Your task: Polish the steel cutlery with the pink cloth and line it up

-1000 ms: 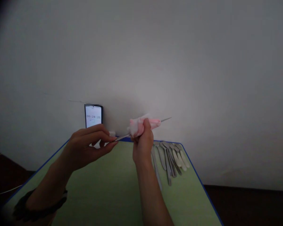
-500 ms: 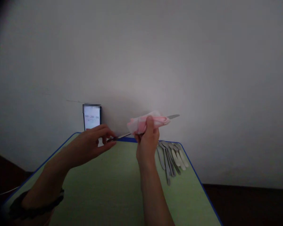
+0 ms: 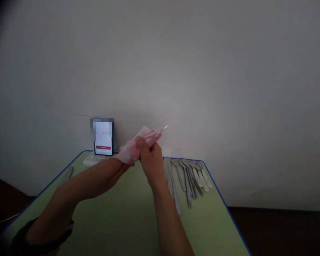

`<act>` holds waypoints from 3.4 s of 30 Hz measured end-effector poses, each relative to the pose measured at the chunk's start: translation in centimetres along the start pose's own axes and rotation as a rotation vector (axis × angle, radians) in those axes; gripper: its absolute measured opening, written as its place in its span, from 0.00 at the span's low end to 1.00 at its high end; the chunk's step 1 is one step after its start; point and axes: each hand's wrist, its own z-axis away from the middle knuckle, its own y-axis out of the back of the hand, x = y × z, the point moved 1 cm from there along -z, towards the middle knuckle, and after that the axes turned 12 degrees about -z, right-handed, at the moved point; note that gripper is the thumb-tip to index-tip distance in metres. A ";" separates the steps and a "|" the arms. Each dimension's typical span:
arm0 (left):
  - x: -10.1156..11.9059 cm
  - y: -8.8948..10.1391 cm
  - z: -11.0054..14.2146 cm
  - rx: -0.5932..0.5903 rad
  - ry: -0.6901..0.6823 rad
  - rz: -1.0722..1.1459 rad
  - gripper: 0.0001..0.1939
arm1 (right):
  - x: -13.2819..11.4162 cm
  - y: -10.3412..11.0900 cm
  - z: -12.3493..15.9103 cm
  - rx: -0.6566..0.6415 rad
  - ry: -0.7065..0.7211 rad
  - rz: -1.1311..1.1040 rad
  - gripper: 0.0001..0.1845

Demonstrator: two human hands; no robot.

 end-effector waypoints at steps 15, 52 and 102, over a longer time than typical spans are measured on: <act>-2.2 0.7 0.4 -0.242 0.161 0.025 0.19 | -3.4 2.2 -0.5 0.325 0.147 -0.237 0.18; -2.2 1.9 0.1 -0.386 0.163 0.507 0.28 | -2.2 0.9 -0.1 0.276 0.282 -0.210 0.24; -0.2 1.6 -0.9 -0.193 0.179 0.148 0.20 | -1.2 2.2 -0.6 0.070 0.124 0.116 0.23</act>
